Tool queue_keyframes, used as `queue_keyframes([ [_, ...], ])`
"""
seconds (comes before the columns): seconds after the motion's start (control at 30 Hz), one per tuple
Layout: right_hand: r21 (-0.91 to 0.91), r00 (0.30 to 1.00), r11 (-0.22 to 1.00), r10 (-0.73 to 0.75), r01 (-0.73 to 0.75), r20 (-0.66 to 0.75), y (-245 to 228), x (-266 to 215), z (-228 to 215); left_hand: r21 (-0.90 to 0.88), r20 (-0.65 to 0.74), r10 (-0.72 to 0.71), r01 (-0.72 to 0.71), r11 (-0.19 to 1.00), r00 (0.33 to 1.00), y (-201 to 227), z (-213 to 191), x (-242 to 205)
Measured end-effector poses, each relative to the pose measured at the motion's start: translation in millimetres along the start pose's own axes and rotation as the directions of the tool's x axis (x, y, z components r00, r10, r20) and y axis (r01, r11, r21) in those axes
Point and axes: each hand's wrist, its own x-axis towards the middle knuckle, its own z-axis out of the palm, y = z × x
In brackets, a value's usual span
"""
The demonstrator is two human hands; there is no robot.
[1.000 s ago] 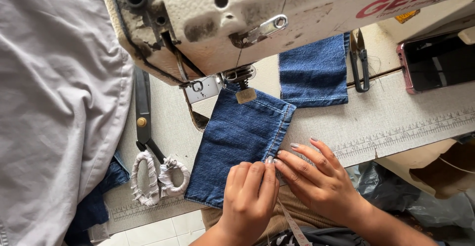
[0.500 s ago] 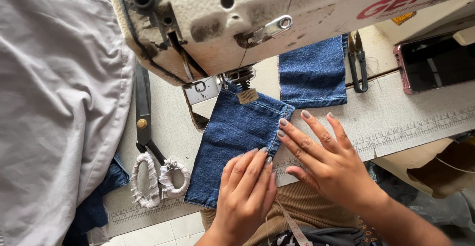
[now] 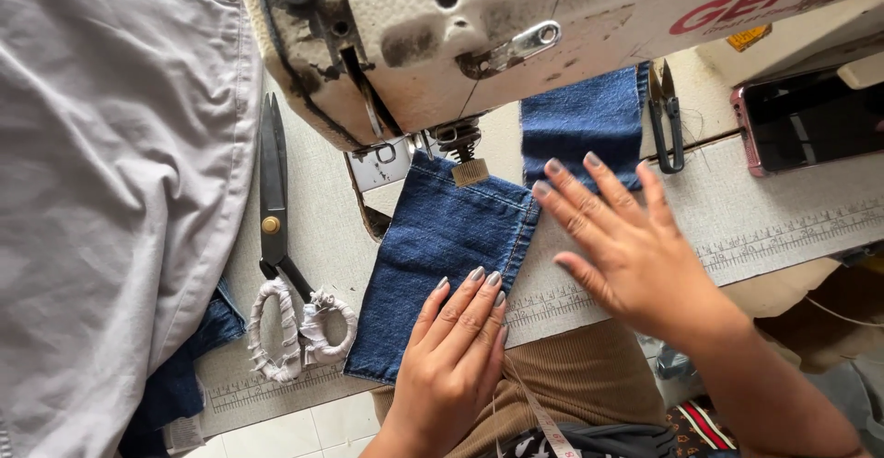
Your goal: The person is using scissors to cut denim fabric into smaller scraps and then folding them on a sewing machine table.
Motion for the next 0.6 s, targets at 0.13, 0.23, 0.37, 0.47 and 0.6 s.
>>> queue_keyframes([
  [0.13,-0.035,0.975,0.978,0.207,-0.205,0.085,14,8,-11,-0.027,-0.014,-0.018,0.017,0.999,1.0,1,-1,1],
  [0.23,0.008,0.976,0.986,0.163,-0.164,-0.147,7,8,-18,-0.01,-0.032,-0.019,0.019,1.0,0.999,1,-1,2],
  [0.37,0.306,0.938,0.917,-0.157,0.254,-0.309,-6,16,-21,-0.032,-0.056,-0.024,0.022,0.999,0.998,1,0,2],
  [0.47,0.276,0.92,0.899,-0.256,0.339,-0.297,-4,25,-20,-0.066,-0.068,-0.037,0.033,0.997,0.997,0,-1,1],
  [0.6,0.185,0.913,0.909,-0.325,0.374,-0.248,-2,34,-22,-0.099,-0.073,-0.053,0.046,0.994,0.996,-1,-2,2],
])
